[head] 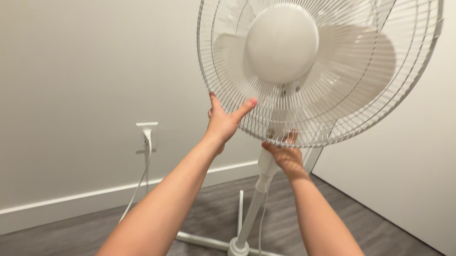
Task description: The person assembles a white pedestal fan by attaching the fan blades to the motor hub, securing the front and rear wire cages, and plugging the unit into a wall outlet. The person then adjusts the fan head angle.
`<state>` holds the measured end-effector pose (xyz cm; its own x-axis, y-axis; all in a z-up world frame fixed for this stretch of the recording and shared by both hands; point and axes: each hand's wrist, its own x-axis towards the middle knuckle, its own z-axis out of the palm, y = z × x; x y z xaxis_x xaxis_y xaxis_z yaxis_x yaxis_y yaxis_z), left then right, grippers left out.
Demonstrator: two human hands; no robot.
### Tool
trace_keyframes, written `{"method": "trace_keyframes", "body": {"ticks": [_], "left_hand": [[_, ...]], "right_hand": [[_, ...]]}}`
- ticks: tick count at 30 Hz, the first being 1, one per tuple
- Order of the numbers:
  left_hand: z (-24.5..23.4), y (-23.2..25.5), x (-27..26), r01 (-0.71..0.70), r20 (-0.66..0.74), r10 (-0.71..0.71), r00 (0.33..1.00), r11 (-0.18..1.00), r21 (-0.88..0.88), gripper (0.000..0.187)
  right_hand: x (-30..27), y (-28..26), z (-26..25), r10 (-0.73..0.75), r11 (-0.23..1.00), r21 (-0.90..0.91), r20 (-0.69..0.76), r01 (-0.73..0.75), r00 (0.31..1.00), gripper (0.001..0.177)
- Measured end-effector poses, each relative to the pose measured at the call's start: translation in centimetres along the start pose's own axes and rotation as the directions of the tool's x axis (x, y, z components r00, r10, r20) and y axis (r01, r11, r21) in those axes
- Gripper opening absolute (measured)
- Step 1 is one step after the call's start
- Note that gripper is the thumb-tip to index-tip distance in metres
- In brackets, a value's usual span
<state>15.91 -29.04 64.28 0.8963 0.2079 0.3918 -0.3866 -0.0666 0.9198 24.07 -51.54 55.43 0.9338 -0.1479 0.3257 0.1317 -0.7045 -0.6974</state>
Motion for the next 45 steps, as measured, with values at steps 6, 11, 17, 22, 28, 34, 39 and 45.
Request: {"method": "trace_keyframes", "body": {"ticks": [6,11,17,22,28,34,39,45], "left_hand": [[-0.8,2.0,-0.6,0.206,0.051,-0.206,0.977,0.979,0.009,0.15],[-1.1,2.5,-0.8,0.217,0.057,-0.218,0.974,0.976,0.02,0.151],[-0.9,2.4,-0.6,0.226,0.066,-0.227,0.972,0.974,0.014,0.151],[-0.9,2.3,-0.6,0.24,0.063,-0.24,0.969,0.971,0.0,0.151],[-0.9,2.4,-0.9,0.23,0.061,-0.228,0.972,0.973,-0.028,0.151],[-0.9,2.3,-0.9,0.215,0.063,-0.213,0.975,0.976,-0.034,0.151],[-0.6,1.4,-0.4,0.136,0.042,-0.134,0.99,0.989,-0.055,0.151],[-0.2,0.8,-0.4,0.07,0.003,-0.07,0.998,0.996,-0.064,0.149]], "right_hand": [[1.4,1.6,0.6,-0.088,0.986,-0.137,0.037,0.092,0.995,0.109],[1.4,1.4,0.5,-0.063,0.975,-0.207,0.08,0.078,0.995,0.096],[1.8,2.2,0.7,-0.134,0.959,-0.249,0.028,0.137,0.991,0.101],[0.3,0.5,-0.1,-0.035,0.989,-0.145,0.048,0.042,0.998,0.115],[-0.2,0.1,-0.3,-0.041,0.991,-0.129,0.004,0.041,0.999,0.12],[0.8,1.2,0.5,-0.039,0.989,-0.141,0.02,0.041,0.999,0.118],[0.7,1.2,0.4,-0.092,0.981,-0.172,-0.003,0.09,0.996,0.119],[-0.9,-0.7,-0.6,0.041,0.992,-0.123,0.003,-0.04,0.999,0.126]]}}
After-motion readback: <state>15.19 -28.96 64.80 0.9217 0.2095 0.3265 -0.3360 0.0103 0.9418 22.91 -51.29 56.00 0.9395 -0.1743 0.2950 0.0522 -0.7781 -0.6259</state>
